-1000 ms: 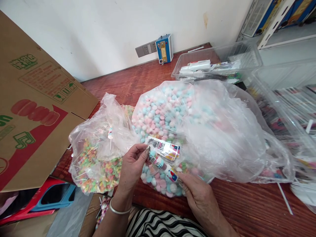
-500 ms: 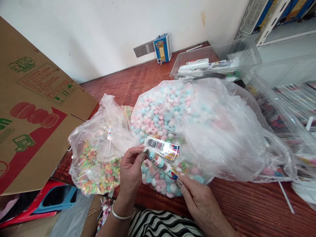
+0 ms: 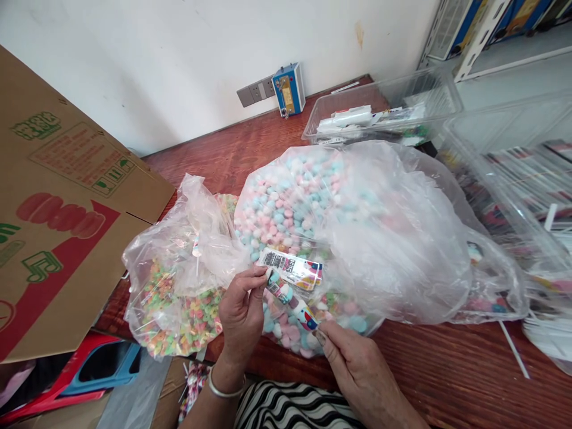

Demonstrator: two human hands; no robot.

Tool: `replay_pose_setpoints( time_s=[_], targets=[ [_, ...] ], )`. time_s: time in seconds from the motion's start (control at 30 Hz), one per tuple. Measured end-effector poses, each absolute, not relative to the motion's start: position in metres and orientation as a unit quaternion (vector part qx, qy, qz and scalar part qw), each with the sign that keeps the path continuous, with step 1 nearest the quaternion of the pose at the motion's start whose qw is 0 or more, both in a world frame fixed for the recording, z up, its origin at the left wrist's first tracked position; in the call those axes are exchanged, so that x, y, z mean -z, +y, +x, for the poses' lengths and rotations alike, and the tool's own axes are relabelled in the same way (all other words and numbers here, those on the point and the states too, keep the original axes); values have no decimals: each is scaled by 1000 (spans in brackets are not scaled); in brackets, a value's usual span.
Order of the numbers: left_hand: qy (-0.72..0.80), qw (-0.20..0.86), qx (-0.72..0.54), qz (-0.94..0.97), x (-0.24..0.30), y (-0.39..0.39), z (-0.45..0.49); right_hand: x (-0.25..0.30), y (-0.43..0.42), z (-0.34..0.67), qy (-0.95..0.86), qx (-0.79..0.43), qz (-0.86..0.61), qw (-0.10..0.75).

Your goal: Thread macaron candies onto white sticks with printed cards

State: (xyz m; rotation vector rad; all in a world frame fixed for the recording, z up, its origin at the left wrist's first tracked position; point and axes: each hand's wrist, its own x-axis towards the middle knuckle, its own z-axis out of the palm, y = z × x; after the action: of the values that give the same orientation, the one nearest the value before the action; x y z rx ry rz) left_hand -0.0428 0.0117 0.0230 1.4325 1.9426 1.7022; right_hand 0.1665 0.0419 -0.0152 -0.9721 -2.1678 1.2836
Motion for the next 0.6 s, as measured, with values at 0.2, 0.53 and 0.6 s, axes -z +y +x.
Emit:
replay_pose_setpoints(
  time_s=[0.2, 0.53, 0.6],
  targets=[
    [649, 131, -592, 460, -21, 13, -39, 16, 38, 161, -777, -488, -337, 212],
    [586, 339, -695, 241, -22, 19, -34, 12, 36, 152, -700, -580, -348, 229],
    [530, 436, -704, 186, -24, 22, -29, 16, 32, 149, -676, -601, -354, 238]
  ],
)
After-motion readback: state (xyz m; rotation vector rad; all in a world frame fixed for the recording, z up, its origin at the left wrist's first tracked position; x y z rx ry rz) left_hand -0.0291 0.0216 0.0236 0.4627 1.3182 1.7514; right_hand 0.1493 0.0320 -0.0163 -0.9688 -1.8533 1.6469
